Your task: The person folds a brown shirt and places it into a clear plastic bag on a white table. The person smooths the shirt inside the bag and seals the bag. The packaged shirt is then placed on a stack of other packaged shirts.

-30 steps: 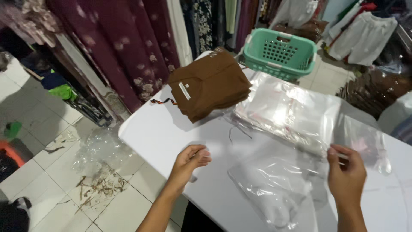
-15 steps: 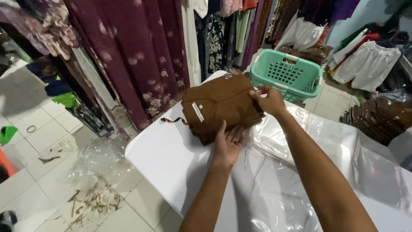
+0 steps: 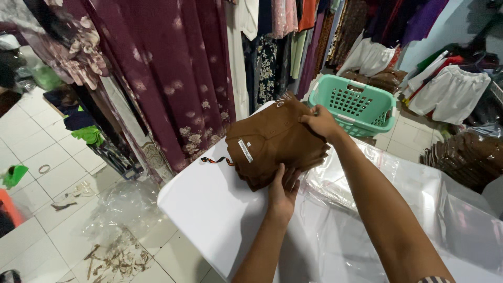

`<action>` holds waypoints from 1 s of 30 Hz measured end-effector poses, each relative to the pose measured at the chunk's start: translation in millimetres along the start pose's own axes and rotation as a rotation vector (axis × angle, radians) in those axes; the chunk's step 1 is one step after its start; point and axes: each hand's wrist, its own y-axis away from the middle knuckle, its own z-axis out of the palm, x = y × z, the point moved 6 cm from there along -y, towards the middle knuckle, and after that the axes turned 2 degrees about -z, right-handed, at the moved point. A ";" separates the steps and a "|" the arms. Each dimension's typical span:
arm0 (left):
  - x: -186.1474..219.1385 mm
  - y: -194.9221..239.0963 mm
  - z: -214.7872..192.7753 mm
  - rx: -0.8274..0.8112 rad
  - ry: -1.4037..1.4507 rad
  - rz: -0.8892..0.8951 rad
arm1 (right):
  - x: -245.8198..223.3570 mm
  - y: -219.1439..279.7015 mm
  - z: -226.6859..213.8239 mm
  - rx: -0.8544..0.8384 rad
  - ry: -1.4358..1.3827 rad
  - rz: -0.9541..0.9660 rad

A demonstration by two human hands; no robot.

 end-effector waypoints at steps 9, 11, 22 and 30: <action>-10.0 -25.3 -9.3 -0.055 -0.061 0.038 | -37.5 43.0 -2.1 -0.212 -0.160 0.219; -2.8 -6.2 -1.5 -0.052 -0.111 0.002 | -29.3 43.6 -3.4 -0.192 -0.284 0.234; 23.7 52.7 21.6 -0.050 0.160 0.016 | 6.1 112.0 -5.2 -0.204 -0.748 0.164; 14.4 93.3 -7.8 0.011 -0.194 0.096 | 40.5 286.1 -42.5 -0.028 -1.273 0.304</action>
